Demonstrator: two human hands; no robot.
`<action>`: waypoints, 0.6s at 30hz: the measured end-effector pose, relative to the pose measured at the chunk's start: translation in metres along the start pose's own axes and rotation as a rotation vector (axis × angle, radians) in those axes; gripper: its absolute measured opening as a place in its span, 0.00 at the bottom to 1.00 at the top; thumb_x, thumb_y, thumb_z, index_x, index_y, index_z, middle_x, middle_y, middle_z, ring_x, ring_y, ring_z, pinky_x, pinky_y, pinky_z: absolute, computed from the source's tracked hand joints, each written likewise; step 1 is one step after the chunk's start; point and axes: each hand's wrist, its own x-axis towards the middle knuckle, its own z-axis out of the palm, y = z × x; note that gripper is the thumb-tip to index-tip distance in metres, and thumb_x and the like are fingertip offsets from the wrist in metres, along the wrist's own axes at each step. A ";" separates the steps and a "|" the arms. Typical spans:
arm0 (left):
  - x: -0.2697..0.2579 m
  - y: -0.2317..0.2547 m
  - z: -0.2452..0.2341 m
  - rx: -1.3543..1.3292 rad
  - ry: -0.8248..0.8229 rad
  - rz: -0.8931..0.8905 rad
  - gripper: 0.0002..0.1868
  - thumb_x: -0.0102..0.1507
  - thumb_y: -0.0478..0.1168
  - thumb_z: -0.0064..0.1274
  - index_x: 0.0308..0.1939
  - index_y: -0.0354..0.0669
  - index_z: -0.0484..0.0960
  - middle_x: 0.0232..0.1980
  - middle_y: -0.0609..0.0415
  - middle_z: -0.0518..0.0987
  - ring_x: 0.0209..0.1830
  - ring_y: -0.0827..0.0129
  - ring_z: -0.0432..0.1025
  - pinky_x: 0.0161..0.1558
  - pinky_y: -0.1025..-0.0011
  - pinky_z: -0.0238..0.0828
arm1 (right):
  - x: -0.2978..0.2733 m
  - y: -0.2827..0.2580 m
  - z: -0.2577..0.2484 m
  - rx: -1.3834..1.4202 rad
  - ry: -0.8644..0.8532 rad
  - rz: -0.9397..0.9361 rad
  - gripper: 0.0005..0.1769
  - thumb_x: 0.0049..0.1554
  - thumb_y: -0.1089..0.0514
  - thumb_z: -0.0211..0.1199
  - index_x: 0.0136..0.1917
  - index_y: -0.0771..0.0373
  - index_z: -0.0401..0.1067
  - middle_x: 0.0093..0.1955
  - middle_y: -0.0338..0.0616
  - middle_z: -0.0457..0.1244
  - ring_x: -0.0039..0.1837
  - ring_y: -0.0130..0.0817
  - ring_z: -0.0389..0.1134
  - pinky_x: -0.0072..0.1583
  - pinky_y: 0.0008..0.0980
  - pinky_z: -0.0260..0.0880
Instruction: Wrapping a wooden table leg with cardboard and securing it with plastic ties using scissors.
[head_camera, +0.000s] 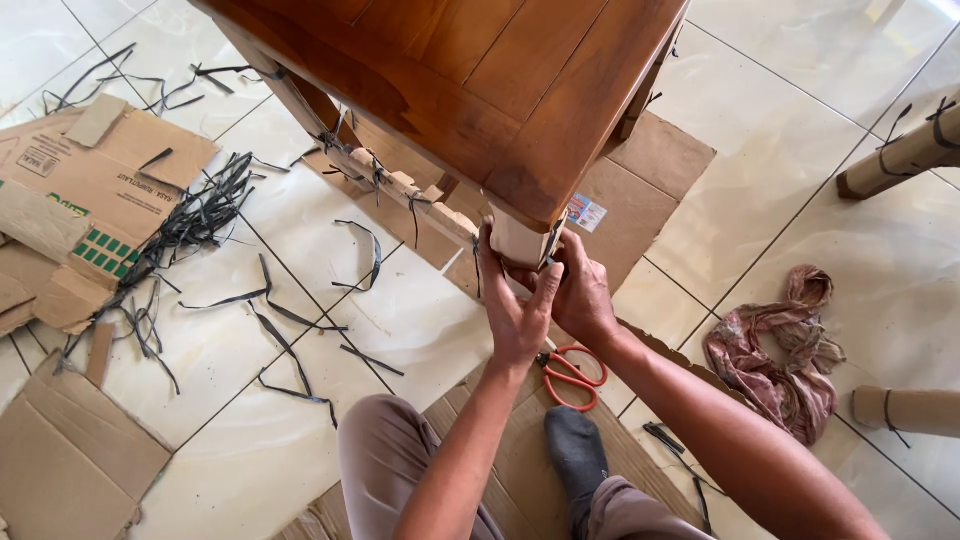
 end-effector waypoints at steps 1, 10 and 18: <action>0.003 -0.007 0.002 0.002 -0.004 0.001 0.50 0.62 0.47 0.64 0.78 0.32 0.50 0.76 0.27 0.56 0.77 0.33 0.54 0.73 0.42 0.51 | 0.002 0.002 0.001 0.002 0.003 0.002 0.37 0.52 0.58 0.70 0.72 0.54 0.59 0.38 0.51 0.68 0.43 0.58 0.71 0.48 0.52 0.68; 0.020 -0.030 0.012 0.094 0.124 -0.046 0.58 0.52 0.48 0.74 0.78 0.41 0.55 0.75 0.32 0.61 0.76 0.37 0.58 0.76 0.47 0.51 | 0.005 0.032 0.013 -0.172 -0.188 0.161 0.21 0.51 0.55 0.62 0.56 0.53 0.60 0.37 0.56 0.69 0.44 0.64 0.72 0.47 0.63 0.70; 0.040 -0.006 0.021 0.154 0.158 -0.099 0.54 0.43 0.47 0.79 0.69 0.42 0.67 0.59 0.36 0.78 0.63 0.38 0.72 0.66 0.44 0.66 | 0.008 0.020 0.002 -0.185 -0.282 0.151 0.19 0.50 0.52 0.65 0.51 0.54 0.60 0.36 0.56 0.69 0.43 0.62 0.73 0.46 0.63 0.69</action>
